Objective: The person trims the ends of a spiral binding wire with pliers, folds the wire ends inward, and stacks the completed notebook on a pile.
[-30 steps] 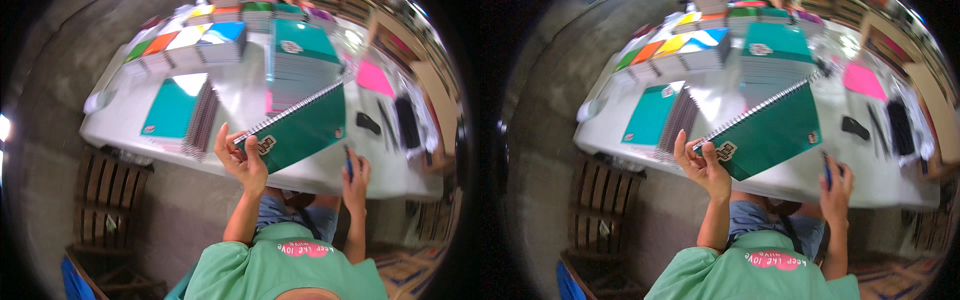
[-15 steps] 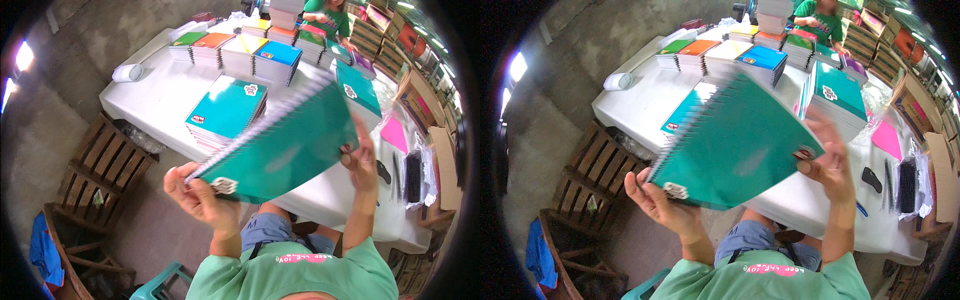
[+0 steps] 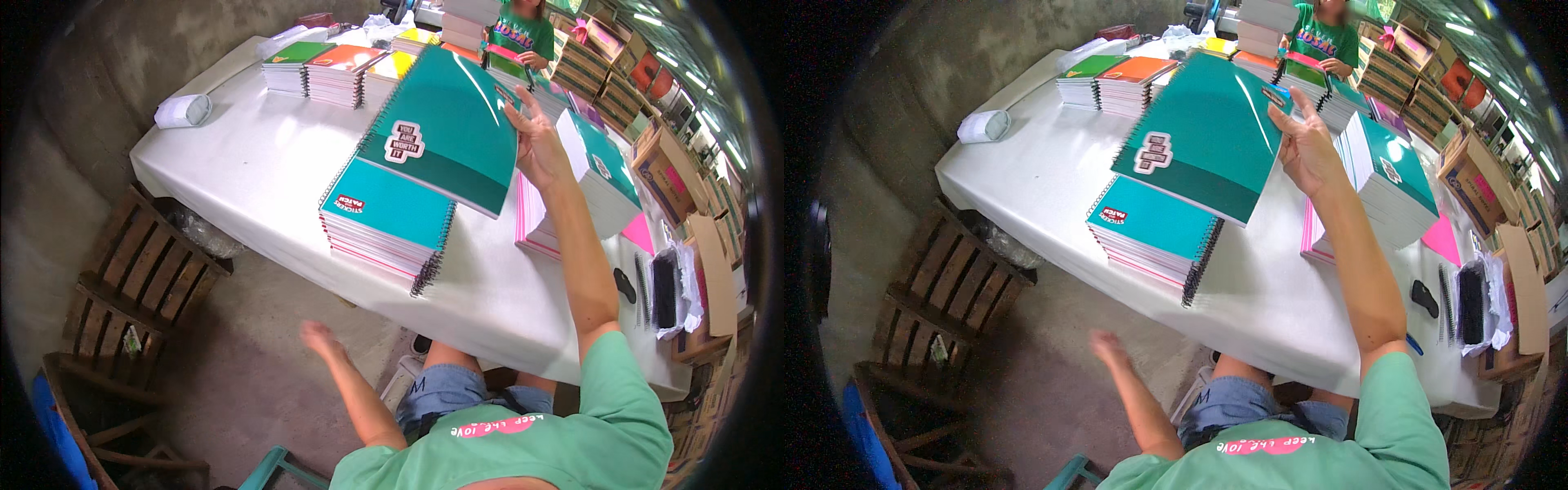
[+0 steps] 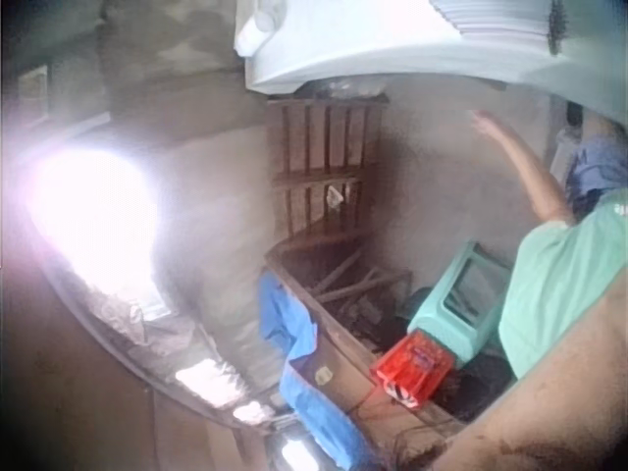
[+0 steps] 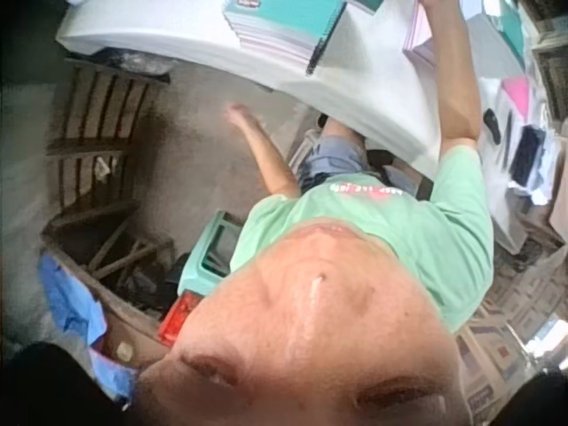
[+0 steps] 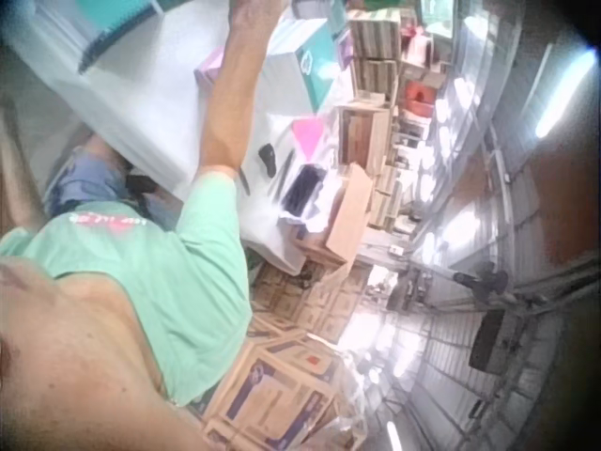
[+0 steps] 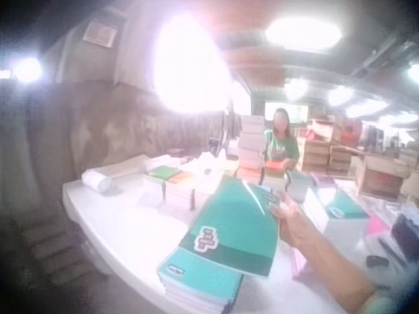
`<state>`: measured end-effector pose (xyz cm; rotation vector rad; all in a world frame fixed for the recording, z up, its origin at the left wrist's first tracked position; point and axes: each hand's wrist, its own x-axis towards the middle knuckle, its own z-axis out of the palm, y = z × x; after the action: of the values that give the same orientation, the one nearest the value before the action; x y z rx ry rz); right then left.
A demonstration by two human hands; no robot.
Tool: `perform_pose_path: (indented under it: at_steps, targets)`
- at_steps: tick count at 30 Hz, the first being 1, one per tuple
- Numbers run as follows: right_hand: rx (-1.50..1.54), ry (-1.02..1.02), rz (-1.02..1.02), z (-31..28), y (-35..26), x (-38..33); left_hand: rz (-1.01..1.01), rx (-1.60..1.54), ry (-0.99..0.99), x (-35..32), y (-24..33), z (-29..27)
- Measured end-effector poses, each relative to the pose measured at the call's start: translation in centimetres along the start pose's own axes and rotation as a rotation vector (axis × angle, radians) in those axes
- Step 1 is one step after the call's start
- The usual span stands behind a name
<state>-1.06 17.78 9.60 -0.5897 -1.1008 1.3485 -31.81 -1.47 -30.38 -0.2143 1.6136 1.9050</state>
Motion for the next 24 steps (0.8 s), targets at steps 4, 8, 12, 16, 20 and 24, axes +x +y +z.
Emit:
perform_pose_path:
  at_steps: [4,8,12,16,20,24]
  targets:
    - [-0.06,0.059,0.107,0.1,2.0,-0.2,-0.757,0.24,-0.582,-4.1,-22.2,0.0]
    - [-0.026,-0.005,0.184,2.2,4.4,-0.6,-1.086,0.173,-0.763,-10.7,-24.6,2.2]
    - [-0.437,0.072,0.108,4.9,5.2,-2.3,-1.159,0.162,-0.809,-12.8,-24.4,2.0]
    - [-0.829,0.051,0.021,4.5,4.9,-2.1,-1.188,0.157,-0.833,-13.1,-23.8,1.8]
    - [-0.948,-0.078,0.181,2.7,4.6,-1.1,-1.2,0.17,-0.862,-13.4,-23.4,1.7]
    - [-1.237,-0.223,0.157,3.3,4.1,-0.3,-1.192,0.183,-0.889,-13.2,-22.9,1.3]
